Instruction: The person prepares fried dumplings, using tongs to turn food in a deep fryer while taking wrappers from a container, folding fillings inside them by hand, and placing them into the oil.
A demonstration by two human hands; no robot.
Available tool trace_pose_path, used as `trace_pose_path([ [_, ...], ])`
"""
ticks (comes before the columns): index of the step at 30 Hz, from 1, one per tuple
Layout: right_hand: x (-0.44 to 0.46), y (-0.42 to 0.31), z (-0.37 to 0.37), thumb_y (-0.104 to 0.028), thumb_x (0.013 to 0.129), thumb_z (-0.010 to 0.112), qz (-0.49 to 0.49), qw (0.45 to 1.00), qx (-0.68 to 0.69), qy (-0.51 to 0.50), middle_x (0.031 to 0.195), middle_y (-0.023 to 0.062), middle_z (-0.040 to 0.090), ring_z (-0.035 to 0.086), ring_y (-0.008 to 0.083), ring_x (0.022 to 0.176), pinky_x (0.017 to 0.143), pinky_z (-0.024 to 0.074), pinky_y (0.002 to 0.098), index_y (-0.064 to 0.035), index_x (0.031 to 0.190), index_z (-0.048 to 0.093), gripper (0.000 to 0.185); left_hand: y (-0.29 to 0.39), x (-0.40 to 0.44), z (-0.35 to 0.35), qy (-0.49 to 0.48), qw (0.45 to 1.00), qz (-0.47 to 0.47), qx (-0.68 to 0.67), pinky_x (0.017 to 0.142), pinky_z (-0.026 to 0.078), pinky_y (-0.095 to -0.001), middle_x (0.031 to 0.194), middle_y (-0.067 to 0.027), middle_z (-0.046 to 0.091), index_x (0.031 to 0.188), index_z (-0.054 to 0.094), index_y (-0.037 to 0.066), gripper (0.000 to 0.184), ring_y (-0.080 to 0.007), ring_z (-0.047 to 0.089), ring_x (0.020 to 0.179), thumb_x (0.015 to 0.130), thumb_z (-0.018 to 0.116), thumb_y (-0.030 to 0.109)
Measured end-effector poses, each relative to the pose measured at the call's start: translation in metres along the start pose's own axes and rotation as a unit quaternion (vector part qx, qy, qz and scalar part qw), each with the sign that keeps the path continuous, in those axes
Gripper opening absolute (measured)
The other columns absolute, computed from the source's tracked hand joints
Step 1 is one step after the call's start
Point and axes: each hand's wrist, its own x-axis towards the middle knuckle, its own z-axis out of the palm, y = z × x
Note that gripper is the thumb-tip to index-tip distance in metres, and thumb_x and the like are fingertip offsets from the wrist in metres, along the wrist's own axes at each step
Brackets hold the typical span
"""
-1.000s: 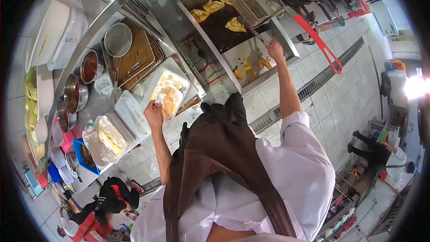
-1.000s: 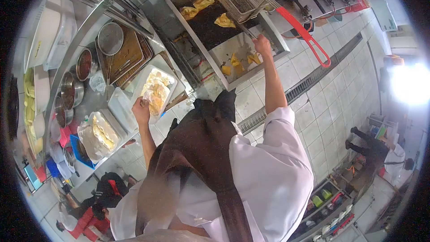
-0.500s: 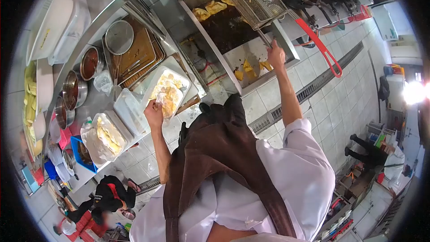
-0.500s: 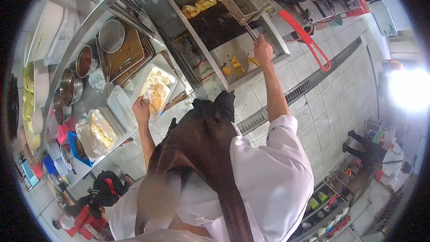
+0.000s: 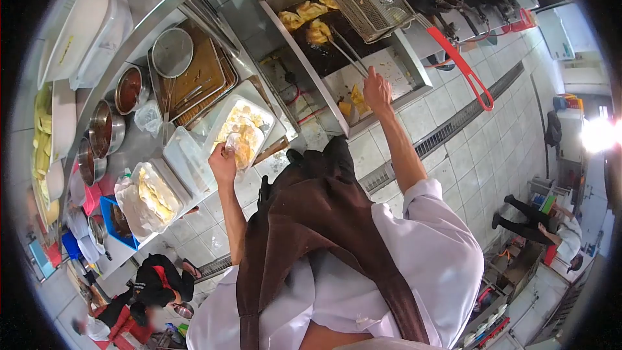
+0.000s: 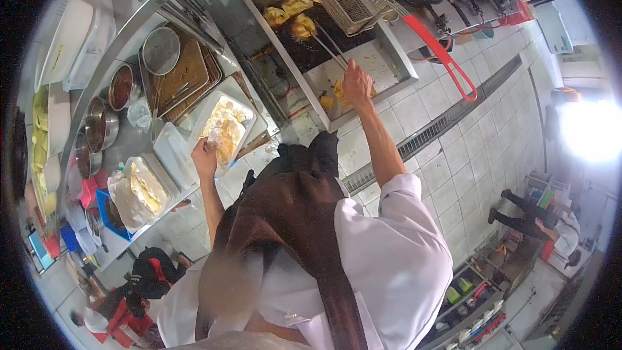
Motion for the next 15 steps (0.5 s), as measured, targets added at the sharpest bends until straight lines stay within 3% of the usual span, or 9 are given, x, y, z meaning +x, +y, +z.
trace_pose_path([
  [2,0.01,-0.004,0.003,-0.016,0.084,0.056,-0.01,1.0,-0.001,0.001,0.081,0.0206,0.061,0.06,0.041,0.074,0.063,0.0455,0.0517,-0.0048,0.106,0.047,0.027,0.003,0.0,0.0,-0.023,0.999,-0.024,0.021,0.066,0.048,-0.0337,0.075,-0.0181,0.064,0.093,0.064,-0.001,0.02,-0.0278,0.064,0.069,0.074,0.062,0.005],
  [7,0.037,-0.022,0.017,-0.016,0.083,0.054,-0.04,0.999,-0.021,0.001,0.079,0.0204,0.062,0.061,0.0402,0.073,0.062,0.0468,0.0505,-0.0056,0.106,0.05,0.025,0.005,0.001,0.0,-0.009,1.0,0.001,0.026,0.066,0.048,-0.0347,0.076,-0.0185,0.064,0.092,0.064,-0.001,0.019,-0.0291,0.064,0.07,0.074,0.062,0.006],
  [9,0.046,-0.025,0.023,-0.014,0.083,0.053,-0.024,0.996,-0.042,-0.07,0.077,0.02,0.063,0.062,0.0397,0.072,0.061,0.0474,0.0498,-0.0058,0.109,0.05,0.027,0.004,0.001,-0.001,-0.006,1.0,0.004,0.029,0.066,0.048,-0.0352,0.076,-0.0187,0.064,0.091,0.064,0.0,0.018,-0.0297,0.064,0.07,0.074,0.062,0.006],
  [12,0.04,-0.028,0.022,-0.005,0.079,0.051,-0.016,0.998,-0.04,-0.043,0.076,0.0214,0.062,0.063,0.0378,0.071,0.06,0.0494,0.0472,-0.0022,0.107,0.05,0.028,0.006,0.003,-0.005,0.011,0.997,0.027,0.068,0.065,0.048,-0.0358,0.074,-0.0192,0.064,0.09,0.064,-0.001,0.016,-0.0314,0.063,0.069,0.075,0.061,0.005],
  [15,0.035,-0.022,0.022,-0.006,0.08,0.05,0.029,0.997,-0.051,-0.048,0.075,0.0207,0.062,0.062,0.0387,0.071,0.061,0.0489,0.0483,-0.0029,0.106,0.049,0.026,0.021,0.005,-0.013,0.013,0.995,0.028,0.09,0.063,0.048,-0.0362,0.073,-0.0195,0.063,0.087,0.063,-0.001,0.013,-0.0331,0.063,0.067,0.075,0.06,0.004],
])
